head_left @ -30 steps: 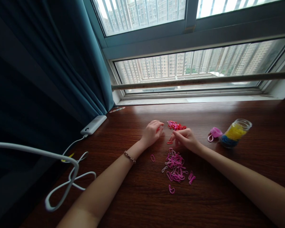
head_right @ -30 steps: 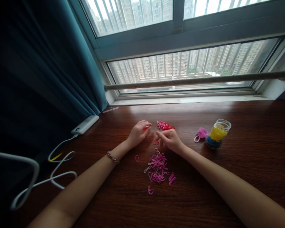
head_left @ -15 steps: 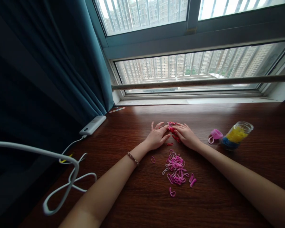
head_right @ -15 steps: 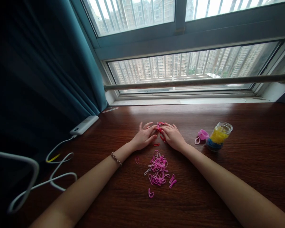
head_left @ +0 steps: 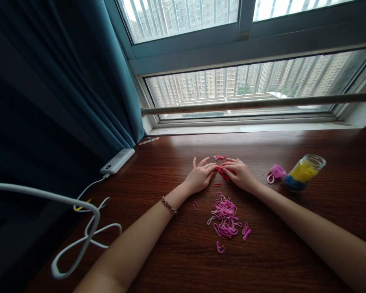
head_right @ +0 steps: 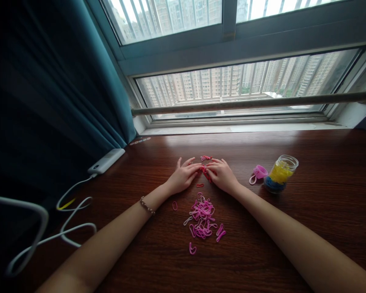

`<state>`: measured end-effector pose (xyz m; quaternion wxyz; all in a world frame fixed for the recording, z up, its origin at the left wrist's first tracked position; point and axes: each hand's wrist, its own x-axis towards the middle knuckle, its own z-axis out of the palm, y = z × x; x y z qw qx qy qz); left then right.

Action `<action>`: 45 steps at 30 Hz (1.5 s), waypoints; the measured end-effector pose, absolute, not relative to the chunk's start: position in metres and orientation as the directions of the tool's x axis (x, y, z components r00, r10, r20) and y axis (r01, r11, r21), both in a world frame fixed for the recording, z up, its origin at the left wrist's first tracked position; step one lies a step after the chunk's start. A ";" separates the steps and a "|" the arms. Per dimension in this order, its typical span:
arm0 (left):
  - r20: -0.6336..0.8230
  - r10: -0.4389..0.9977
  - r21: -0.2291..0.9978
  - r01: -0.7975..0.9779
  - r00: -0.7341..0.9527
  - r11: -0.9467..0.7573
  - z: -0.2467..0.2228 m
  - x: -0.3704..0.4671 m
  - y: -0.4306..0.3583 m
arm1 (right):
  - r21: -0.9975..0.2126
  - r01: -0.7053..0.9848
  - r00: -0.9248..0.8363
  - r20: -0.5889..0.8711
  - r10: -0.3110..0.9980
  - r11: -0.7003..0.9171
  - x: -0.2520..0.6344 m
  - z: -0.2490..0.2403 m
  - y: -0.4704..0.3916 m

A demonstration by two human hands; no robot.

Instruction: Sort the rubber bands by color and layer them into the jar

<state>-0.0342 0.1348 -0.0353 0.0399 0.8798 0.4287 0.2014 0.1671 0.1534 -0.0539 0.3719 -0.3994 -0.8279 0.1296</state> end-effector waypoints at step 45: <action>0.260 0.705 0.813 0.243 0.660 -0.528 -0.013 -0.015 0.111 | -0.931 -0.354 -0.060 0.122 0.991 0.093 0.172 -0.042 0.151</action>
